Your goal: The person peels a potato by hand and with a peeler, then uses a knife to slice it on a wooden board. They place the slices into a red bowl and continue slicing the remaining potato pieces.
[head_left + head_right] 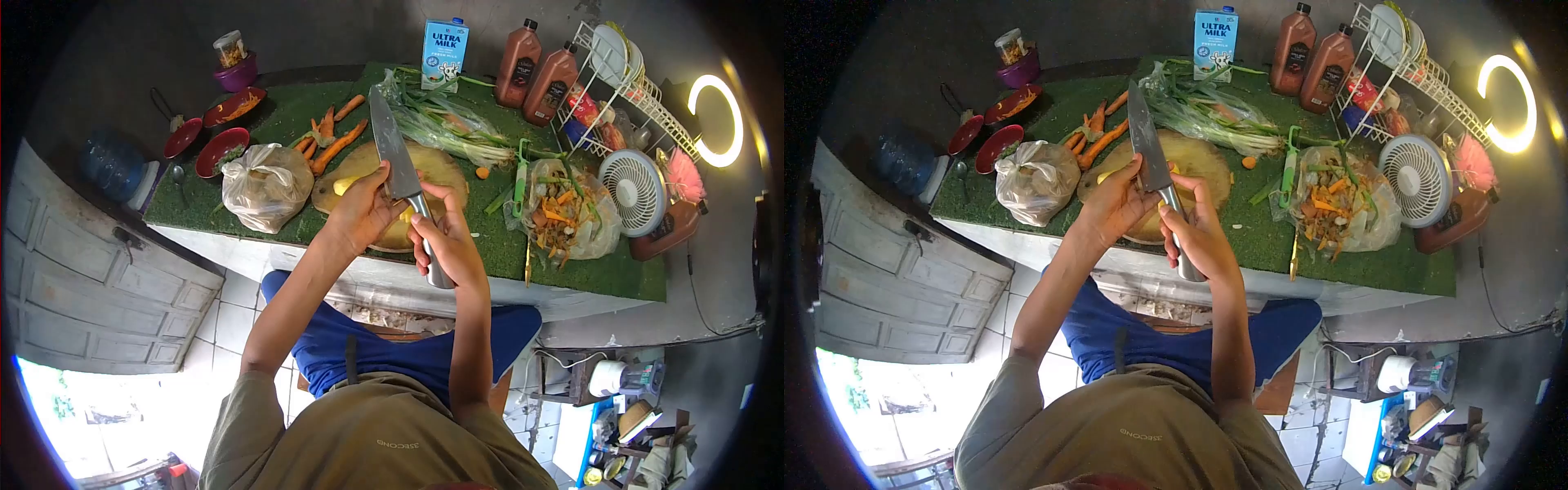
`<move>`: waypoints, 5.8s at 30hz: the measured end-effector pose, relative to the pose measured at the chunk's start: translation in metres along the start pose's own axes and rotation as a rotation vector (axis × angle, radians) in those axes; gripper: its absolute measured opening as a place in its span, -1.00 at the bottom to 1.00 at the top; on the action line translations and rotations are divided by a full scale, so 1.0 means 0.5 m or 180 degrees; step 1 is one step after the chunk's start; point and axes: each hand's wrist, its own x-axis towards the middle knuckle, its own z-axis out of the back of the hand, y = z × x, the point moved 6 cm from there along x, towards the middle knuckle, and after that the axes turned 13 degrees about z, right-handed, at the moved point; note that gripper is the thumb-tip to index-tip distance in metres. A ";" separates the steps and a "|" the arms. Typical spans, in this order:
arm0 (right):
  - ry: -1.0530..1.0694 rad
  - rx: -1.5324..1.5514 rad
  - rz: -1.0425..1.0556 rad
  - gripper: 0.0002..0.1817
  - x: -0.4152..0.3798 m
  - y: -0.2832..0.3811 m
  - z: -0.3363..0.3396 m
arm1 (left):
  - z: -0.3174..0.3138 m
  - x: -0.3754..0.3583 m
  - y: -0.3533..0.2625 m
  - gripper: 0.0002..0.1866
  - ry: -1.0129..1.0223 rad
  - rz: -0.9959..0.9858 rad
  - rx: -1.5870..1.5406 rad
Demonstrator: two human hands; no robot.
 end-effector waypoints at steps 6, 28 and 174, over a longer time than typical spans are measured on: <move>-0.0841 0.0026 0.0622 -0.48 -0.011 -0.028 0.049 | 0.062 0.016 0.000 -0.69 -0.0259 0.0067 -0.0195; -0.1363 0.1036 0.0972 -0.48 -0.049 -0.058 0.115 | -0.023 0.015 0.063 -0.21 -0.2655 -0.1562 0.6655; -0.1439 0.0194 0.0978 -0.44 -0.053 -0.084 0.126 | 0.774 -0.386 -1.165 -0.76 -0.4144 -0.1981 0.3450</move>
